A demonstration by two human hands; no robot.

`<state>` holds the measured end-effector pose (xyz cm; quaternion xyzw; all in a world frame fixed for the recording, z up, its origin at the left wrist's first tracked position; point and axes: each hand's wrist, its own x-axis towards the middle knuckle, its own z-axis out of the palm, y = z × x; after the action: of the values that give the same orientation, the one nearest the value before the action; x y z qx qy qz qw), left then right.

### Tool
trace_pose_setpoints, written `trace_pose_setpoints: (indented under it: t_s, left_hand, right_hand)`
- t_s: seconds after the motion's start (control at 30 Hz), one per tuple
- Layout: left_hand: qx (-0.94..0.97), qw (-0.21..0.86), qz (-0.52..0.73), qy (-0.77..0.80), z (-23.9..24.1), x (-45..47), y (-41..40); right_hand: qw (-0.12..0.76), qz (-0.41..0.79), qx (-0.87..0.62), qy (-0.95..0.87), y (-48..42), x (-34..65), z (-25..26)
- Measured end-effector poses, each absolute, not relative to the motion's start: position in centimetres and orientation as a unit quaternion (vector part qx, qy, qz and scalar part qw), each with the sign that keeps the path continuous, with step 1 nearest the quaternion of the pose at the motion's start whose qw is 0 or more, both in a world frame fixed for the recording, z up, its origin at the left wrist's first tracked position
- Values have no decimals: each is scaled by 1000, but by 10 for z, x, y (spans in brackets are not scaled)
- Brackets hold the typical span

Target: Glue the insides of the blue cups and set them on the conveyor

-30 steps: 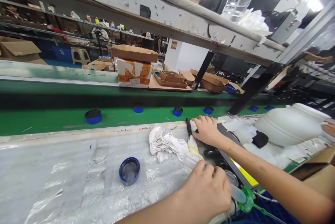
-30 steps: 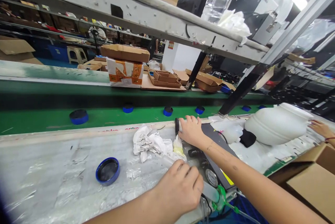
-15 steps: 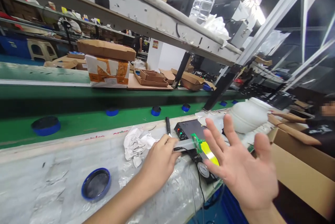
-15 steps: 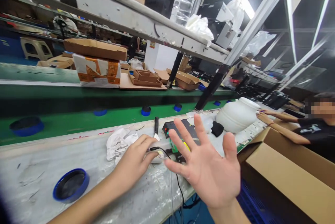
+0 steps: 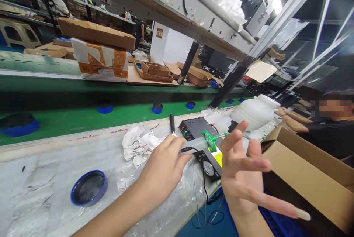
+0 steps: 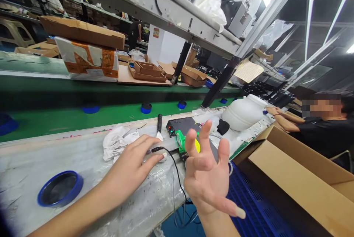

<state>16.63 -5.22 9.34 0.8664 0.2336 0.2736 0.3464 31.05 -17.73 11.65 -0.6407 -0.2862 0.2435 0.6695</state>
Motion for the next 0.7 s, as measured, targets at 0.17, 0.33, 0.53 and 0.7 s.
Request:
trace_pose_setpoints:
  t_s: [0.17, 0.33, 0.53, 0.7]
  left_hand:
    - [883, 280, 302, 224, 91, 164, -51]
    - [928, 68, 353, 99, 86, 166, -64]
    - [922, -26, 371, 110, 73, 172, -75]
    - [948, 29, 270, 164, 77, 170, -69]
  right_hand:
    - [656, 123, -627, -402, -209, 327, 103]
    - [641, 73, -640, -417, -200, 326, 83]
    - [673, 1, -633, -383, -171, 307, 91]
    - [695, 72, -606, -381, -166, 309, 91]
